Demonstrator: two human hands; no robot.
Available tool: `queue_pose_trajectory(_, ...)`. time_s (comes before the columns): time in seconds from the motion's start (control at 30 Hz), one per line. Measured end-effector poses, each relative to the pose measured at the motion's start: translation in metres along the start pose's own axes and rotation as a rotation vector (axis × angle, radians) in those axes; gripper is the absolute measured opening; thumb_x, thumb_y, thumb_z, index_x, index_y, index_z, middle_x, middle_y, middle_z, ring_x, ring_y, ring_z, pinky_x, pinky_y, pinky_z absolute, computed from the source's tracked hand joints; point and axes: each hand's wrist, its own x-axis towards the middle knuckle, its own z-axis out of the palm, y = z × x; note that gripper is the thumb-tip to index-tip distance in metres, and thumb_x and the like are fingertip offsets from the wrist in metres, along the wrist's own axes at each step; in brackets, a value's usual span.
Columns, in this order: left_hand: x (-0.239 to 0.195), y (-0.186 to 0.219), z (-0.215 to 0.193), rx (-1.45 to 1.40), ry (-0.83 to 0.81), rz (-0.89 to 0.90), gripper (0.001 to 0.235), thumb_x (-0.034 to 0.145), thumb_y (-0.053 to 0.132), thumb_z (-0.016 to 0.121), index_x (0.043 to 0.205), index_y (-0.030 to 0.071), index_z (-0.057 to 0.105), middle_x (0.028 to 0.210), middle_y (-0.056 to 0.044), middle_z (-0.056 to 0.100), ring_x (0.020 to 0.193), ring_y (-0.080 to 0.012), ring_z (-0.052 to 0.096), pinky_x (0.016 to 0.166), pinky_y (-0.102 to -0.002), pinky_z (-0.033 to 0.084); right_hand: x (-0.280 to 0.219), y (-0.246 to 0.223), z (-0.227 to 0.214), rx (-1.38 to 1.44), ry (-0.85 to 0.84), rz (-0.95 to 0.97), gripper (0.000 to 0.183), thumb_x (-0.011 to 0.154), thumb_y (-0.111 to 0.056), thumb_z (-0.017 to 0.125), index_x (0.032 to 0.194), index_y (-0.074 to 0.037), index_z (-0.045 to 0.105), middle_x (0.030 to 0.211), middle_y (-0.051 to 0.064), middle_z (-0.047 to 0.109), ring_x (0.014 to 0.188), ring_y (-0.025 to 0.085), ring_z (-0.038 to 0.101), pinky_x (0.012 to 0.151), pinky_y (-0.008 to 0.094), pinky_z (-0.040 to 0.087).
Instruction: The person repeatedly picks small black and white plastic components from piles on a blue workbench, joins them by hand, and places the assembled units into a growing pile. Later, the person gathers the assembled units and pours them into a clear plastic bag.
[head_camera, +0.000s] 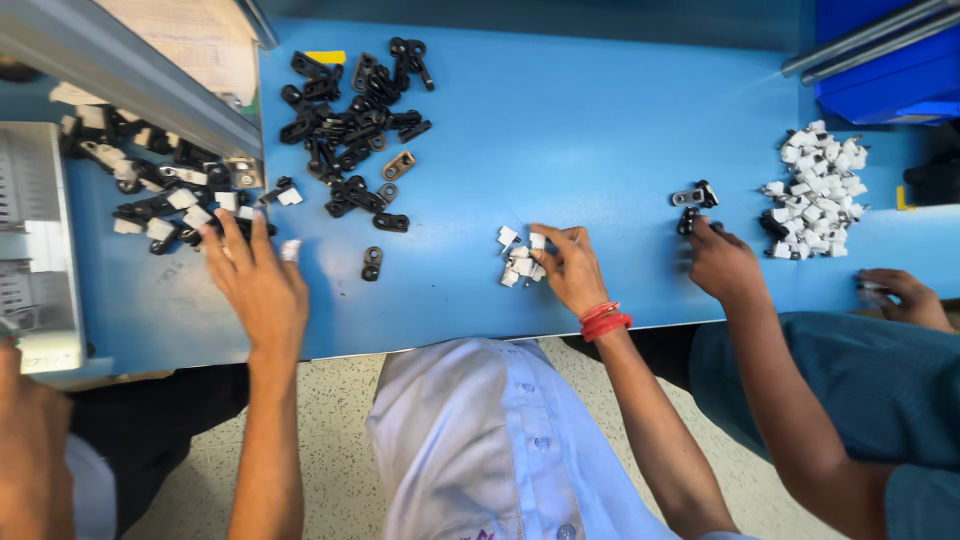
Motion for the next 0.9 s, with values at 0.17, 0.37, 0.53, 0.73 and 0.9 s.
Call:
queue_pose_trajectory(0.17, -0.007, 0.051, 0.03, -0.289, -0.032, 0.053, 0.061, 0.086, 0.001, 0.073, 0.145, 0.011, 0.062, 0.131, -0.019, 0.056, 0.122, -0.0368, 0.05, 0.107, -0.051, 0.038, -0.004, 0.029, 0.022, 0.139, 0.038, 0.001, 0.041, 0.089, 0.012, 0.066, 0.12, -0.014, 0.072, 0.111, 0.014, 0.061, 0.082, 0.017, 0.071, 0.071, 0.028, 0.061)
queue_pose_trajectory(0.37, 0.011, 0.101, 0.039, -0.406, -0.077, 0.137, 0.036, 0.086, 0.006, 0.08, 0.118, 0.015, 0.066, 0.121, -0.013, 0.063, 0.109, -0.0315, 0.055, 0.094, -0.044, 0.041, -0.022, 0.003, -0.005, 0.558, 0.125, 0.146, 0.032, 0.088, 0.007, 0.076, 0.115, -0.003, 0.063, 0.106, 0.005, 0.067, 0.081, 0.009, 0.064, 0.072, 0.025, 0.055)
queue_pose_trajectory(0.53, -0.017, 0.163, 0.009, -1.289, -0.504, -0.288, 0.032, 0.091, -0.006, 0.064, 0.12, 0.003, 0.055, 0.114, -0.012, 0.077, 0.09, -0.0145, 0.074, 0.076, -0.027, 0.058, -0.067, -0.071, -0.034, 0.495, 0.053, -0.219, 0.031, 0.087, 0.007, 0.073, 0.117, -0.001, 0.07, 0.119, 0.01, 0.063, 0.099, 0.015, 0.067, 0.086, 0.026, 0.058)
queue_pose_trajectory(0.73, -0.045, 0.203, -0.03, -1.739, -0.574, -0.228, 0.049, 0.096, -0.012, 0.053, 0.144, -0.003, 0.052, 0.135, -0.015, 0.066, 0.118, -0.0151, 0.066, 0.1, -0.026, 0.053, -0.071, -0.127, -0.046, 0.299, 0.215, -0.245, 0.03, 0.089, 0.003, 0.075, 0.119, 0.001, 0.072, 0.107, 0.012, 0.069, 0.096, 0.019, 0.068, 0.083, 0.029, 0.055)
queue_pose_trajectory(0.9, -0.057, 0.187, -0.026, -1.944, -0.687, -0.383, 0.048, 0.099, -0.004, 0.06, 0.147, -0.005, 0.054, 0.138, -0.016, 0.066, 0.115, -0.0163, 0.065, 0.097, -0.031, 0.054, -0.071, -0.127, -0.052, 0.356, 0.177, -0.228, 0.03, 0.09, 0.001, 0.076, 0.119, 0.0, 0.071, 0.106, 0.012, 0.073, 0.098, 0.019, 0.07, 0.087, 0.029, 0.055)
